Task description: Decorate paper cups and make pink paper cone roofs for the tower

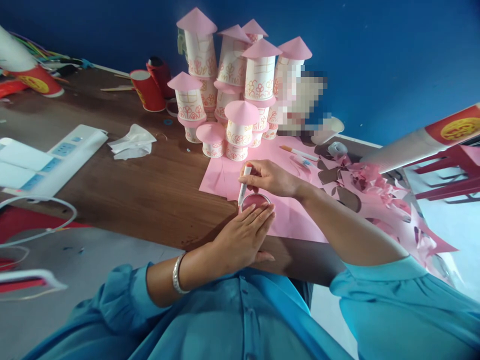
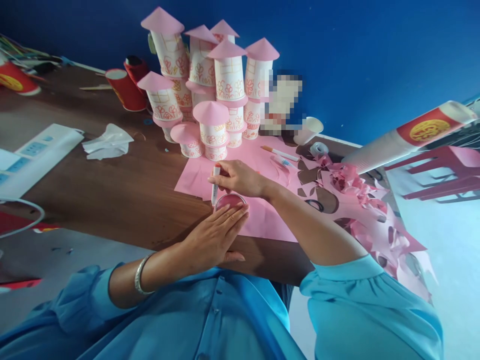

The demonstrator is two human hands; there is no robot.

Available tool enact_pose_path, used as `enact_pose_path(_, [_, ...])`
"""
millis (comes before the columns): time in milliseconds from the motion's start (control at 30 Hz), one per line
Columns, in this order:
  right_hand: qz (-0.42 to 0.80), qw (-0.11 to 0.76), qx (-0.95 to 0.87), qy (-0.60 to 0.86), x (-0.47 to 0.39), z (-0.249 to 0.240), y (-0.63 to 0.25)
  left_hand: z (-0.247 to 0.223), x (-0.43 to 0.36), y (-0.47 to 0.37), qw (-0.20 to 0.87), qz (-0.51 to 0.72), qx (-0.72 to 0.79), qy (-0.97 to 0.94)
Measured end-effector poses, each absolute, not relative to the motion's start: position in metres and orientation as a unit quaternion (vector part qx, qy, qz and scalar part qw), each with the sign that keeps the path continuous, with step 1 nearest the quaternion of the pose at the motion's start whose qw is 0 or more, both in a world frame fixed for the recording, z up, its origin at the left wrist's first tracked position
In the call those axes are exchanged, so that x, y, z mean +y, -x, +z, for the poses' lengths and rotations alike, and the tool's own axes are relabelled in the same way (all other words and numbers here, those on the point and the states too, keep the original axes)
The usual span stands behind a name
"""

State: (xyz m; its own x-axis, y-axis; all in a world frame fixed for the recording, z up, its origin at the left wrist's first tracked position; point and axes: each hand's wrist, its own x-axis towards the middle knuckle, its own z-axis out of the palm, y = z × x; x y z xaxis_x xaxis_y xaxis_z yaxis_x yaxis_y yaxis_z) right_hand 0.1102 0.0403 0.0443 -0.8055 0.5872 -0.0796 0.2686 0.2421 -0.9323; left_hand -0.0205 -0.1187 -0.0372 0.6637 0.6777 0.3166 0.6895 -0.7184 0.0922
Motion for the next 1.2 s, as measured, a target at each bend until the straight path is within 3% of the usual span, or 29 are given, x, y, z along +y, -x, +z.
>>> enact_pose_path(567, [0.536, 0.095, -0.805, 0.235, 0.059, 0.044, -0.105, -0.034, -0.117, 0.024, 0.01, -0.162, -0.369, 0.915])
enact_pose_path(900, [0.544, 0.163, -0.761, 0.314, 0.065, 0.04, -0.137, -0.039, -0.115, 0.024, -0.005, -0.177, -0.37, 0.912])
enact_pose_path(1200, [0.539, 0.277, -0.703, 0.372, 0.036, 0.027, -0.168, -0.034, -0.112, 0.027, -0.086, -0.196, -0.368, 0.905])
